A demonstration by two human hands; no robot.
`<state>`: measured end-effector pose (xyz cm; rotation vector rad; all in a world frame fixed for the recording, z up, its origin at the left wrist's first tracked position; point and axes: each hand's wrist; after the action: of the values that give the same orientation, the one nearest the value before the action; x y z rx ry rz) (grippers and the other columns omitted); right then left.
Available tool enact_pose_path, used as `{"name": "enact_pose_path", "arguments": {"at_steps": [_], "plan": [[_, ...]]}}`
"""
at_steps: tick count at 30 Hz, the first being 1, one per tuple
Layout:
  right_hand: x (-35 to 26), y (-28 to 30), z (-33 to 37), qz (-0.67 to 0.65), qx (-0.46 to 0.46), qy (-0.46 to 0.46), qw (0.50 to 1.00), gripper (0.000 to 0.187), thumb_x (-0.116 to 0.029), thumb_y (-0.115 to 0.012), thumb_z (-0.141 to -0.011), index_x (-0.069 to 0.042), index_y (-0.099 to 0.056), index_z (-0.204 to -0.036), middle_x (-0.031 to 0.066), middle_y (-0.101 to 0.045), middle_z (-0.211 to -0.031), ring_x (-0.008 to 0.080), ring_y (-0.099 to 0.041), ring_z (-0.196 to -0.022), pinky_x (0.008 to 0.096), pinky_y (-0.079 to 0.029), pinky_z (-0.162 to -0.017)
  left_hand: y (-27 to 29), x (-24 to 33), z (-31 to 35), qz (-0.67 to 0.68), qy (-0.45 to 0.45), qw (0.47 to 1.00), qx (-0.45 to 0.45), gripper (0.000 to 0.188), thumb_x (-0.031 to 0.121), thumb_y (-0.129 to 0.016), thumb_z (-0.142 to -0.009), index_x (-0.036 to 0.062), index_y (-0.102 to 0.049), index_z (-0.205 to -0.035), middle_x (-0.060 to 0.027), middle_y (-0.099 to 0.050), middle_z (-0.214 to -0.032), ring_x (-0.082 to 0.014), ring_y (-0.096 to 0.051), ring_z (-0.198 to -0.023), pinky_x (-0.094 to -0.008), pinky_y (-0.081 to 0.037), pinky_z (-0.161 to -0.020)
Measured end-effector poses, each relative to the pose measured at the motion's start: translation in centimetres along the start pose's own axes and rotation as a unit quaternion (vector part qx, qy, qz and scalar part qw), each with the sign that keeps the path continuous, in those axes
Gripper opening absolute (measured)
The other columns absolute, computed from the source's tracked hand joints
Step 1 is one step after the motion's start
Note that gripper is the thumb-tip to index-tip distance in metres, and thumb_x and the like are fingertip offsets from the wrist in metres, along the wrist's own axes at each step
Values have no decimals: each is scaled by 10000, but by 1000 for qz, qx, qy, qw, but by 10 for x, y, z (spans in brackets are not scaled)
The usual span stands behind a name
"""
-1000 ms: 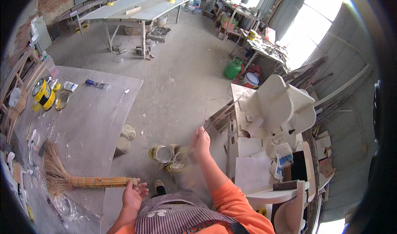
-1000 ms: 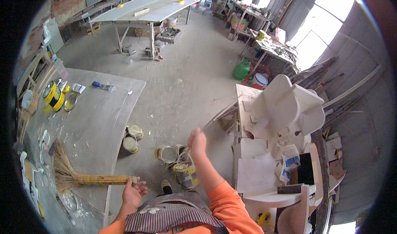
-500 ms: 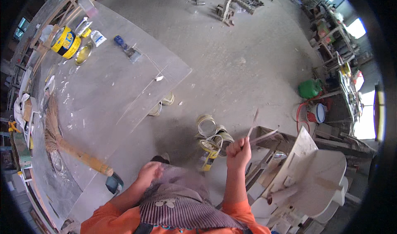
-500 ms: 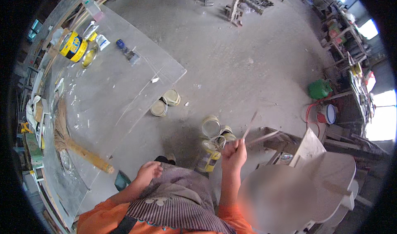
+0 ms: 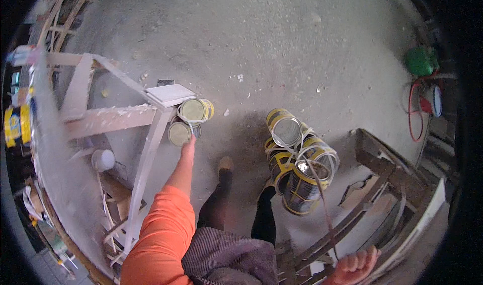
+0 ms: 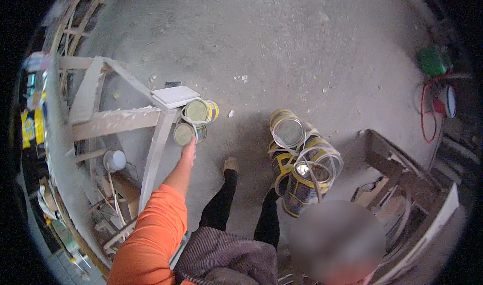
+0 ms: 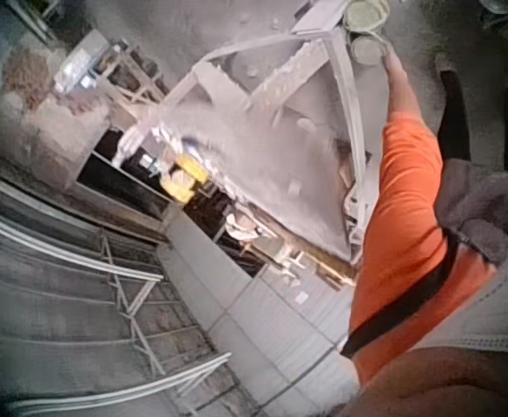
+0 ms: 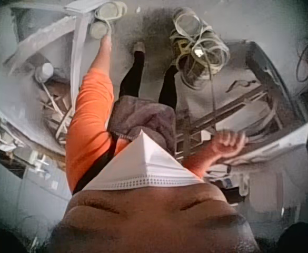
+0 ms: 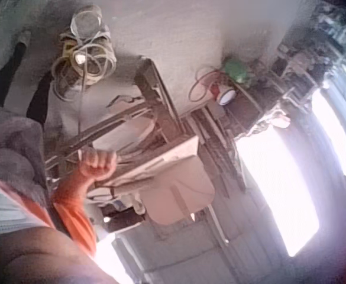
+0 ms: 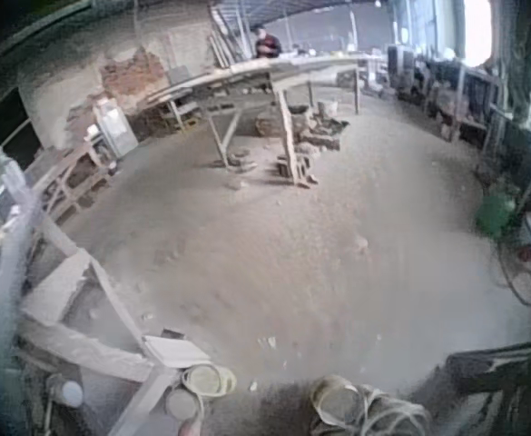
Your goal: The person carries several paint cans out of a workshop, then returns to sweep debris from a workbench into a dustpan. They also pick up and move various small items on the bench.
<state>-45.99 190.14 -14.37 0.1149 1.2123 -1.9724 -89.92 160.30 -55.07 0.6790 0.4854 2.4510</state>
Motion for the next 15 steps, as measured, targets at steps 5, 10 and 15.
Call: {"name": "enact_pose_path", "arguments": {"at_steps": [5,10,15], "plan": [[13,33,-32,-11,-46,-38,998,437,-328,-315,-1001,-180,-352,-592,-63,-278,-462,52,-213,-340,226,-187,-339,-24,38,-61,100,0,995,25,891,640,-542,-800,3,-336,-1388,-145,-347,-1438,-279,-342,-1311,-474,-285,-1035],[38,41,-39,-8,4,-46,999,425,-324,-323,-1000,-159,-369,-611,-57,-273,-463,57,-209,-337,222,-165,-330,-27,36,-117,85,17,996,2,992,670,-513,-793,-36,-190,-1411,-263,-310,-1421,-368,-280,-1338,-502,-184,-1091],[41,38,-39,23,37,-59,997,419,-326,-334,-997,-154,-374,-617,-55,-271,-464,59,-198,-341,235,-168,-333,-19,17,-151,128,33,982,137,475,264,-638,-811,-28,-501,-1159,-156,-597,-1050,-284,-588,-971,-404,-462,-842]]}}
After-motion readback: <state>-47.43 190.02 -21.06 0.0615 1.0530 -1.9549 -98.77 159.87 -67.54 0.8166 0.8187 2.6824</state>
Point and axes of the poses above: each hand's wrist, its own z-axis away from the middle knuckle, its own y-axis out of the back of the hand, x = y × z
